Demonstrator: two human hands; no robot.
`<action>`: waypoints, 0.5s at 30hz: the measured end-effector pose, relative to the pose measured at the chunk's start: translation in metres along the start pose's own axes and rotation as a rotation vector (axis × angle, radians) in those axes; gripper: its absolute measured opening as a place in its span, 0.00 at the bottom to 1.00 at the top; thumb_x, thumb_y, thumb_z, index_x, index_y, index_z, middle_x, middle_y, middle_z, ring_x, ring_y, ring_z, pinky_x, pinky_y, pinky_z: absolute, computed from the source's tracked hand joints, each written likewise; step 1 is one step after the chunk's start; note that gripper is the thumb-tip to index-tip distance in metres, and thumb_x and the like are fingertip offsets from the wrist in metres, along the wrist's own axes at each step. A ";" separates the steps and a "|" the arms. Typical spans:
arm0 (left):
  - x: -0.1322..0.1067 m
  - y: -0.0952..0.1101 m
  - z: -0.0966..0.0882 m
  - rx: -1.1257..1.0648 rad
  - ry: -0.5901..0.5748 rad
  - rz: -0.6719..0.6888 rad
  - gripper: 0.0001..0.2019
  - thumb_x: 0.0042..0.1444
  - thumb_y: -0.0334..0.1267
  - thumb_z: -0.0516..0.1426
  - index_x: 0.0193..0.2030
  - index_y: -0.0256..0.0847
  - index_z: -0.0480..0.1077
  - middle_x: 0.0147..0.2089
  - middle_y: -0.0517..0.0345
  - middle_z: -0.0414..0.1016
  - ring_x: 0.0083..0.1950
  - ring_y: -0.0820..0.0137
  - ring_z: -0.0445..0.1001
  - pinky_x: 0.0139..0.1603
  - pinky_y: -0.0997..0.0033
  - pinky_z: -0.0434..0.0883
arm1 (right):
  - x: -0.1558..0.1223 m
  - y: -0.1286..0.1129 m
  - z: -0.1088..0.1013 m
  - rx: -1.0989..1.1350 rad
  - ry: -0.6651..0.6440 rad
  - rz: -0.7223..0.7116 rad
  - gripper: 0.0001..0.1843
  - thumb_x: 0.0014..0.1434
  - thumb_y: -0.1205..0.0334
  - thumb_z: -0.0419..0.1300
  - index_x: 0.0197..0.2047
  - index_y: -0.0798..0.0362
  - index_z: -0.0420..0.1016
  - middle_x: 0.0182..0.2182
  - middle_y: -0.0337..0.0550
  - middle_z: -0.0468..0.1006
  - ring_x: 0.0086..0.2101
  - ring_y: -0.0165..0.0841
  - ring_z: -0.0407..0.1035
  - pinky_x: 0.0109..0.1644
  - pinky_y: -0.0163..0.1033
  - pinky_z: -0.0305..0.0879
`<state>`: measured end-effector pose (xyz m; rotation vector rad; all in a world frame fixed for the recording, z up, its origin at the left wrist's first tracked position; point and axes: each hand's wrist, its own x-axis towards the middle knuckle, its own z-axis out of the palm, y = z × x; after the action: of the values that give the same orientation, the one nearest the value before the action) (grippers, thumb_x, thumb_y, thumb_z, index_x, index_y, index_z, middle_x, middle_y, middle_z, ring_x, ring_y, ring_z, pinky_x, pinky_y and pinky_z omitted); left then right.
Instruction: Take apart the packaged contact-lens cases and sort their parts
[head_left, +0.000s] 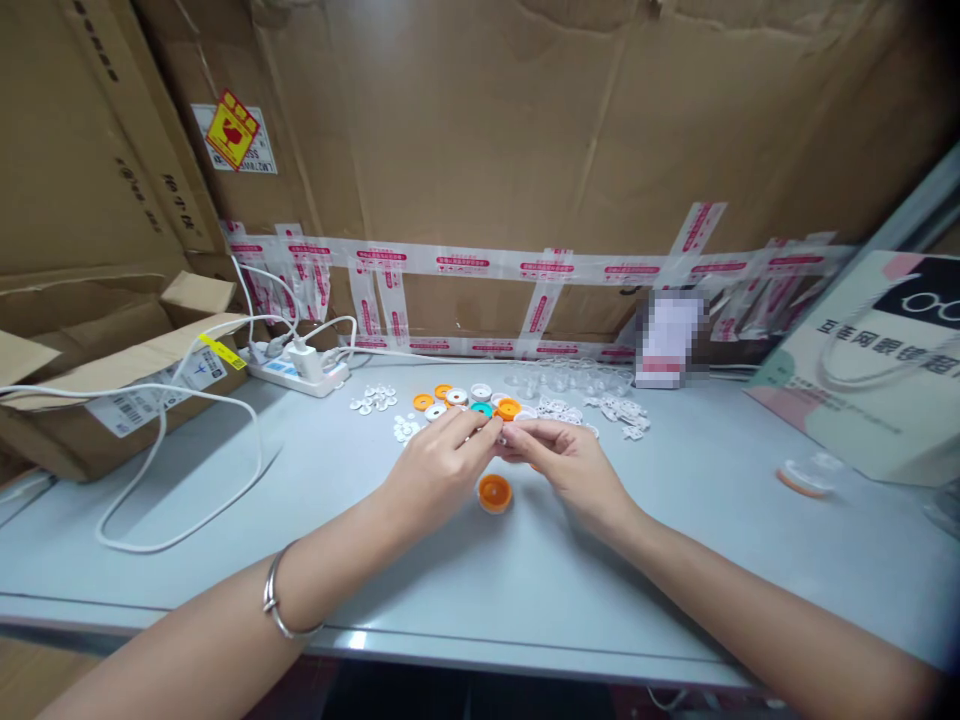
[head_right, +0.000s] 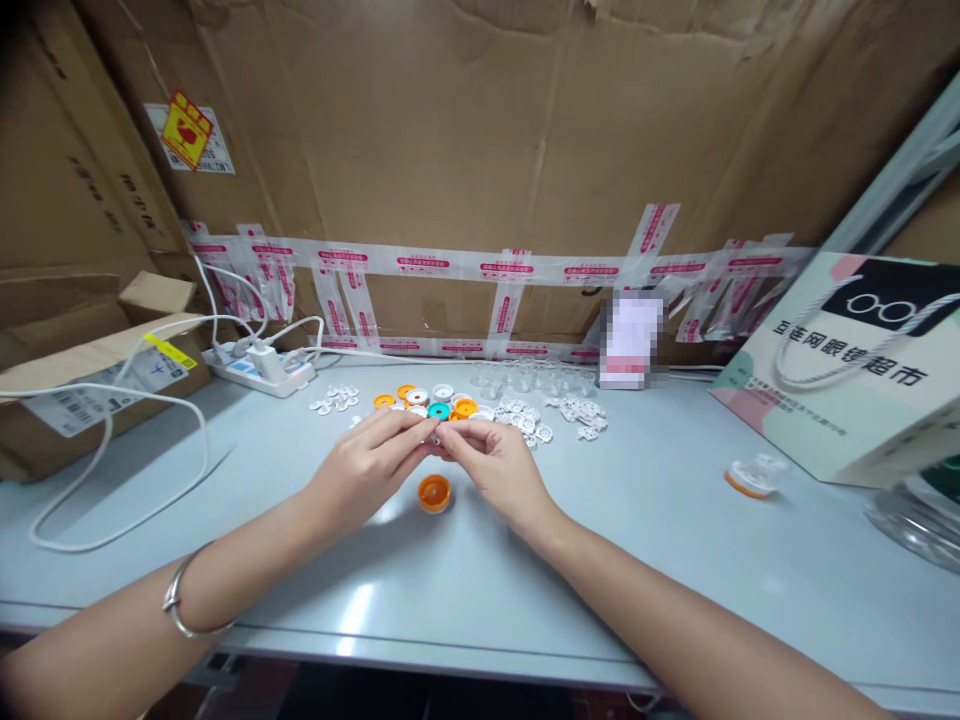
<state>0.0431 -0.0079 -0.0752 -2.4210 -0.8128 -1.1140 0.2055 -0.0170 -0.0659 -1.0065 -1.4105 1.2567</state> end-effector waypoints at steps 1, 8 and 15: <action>0.000 0.001 0.000 -0.005 0.009 0.004 0.09 0.58 0.28 0.50 0.44 0.34 0.67 0.36 0.52 0.73 0.38 0.69 0.71 0.39 0.68 0.70 | -0.001 0.000 -0.001 -0.020 -0.001 -0.020 0.13 0.50 0.54 0.61 0.35 0.52 0.78 0.32 0.42 0.80 0.35 0.33 0.74 0.44 0.41 0.70; 0.000 0.011 -0.003 -0.063 0.012 0.048 0.09 0.56 0.26 0.51 0.43 0.32 0.67 0.38 0.49 0.73 0.39 0.68 0.70 0.40 0.68 0.71 | -0.007 -0.004 -0.006 -0.223 0.000 -0.133 0.11 0.52 0.60 0.59 0.37 0.51 0.79 0.32 0.42 0.80 0.33 0.34 0.74 0.41 0.40 0.71; -0.001 0.013 -0.006 -0.034 0.021 0.099 0.10 0.56 0.25 0.51 0.44 0.30 0.66 0.37 0.47 0.73 0.38 0.67 0.70 0.39 0.67 0.71 | -0.007 -0.004 -0.007 -0.246 0.028 -0.118 0.10 0.50 0.59 0.59 0.35 0.52 0.79 0.30 0.42 0.80 0.32 0.34 0.74 0.40 0.41 0.71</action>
<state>0.0474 -0.0213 -0.0738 -2.4443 -0.6652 -1.1231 0.2134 -0.0228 -0.0623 -1.0828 -1.6062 0.9967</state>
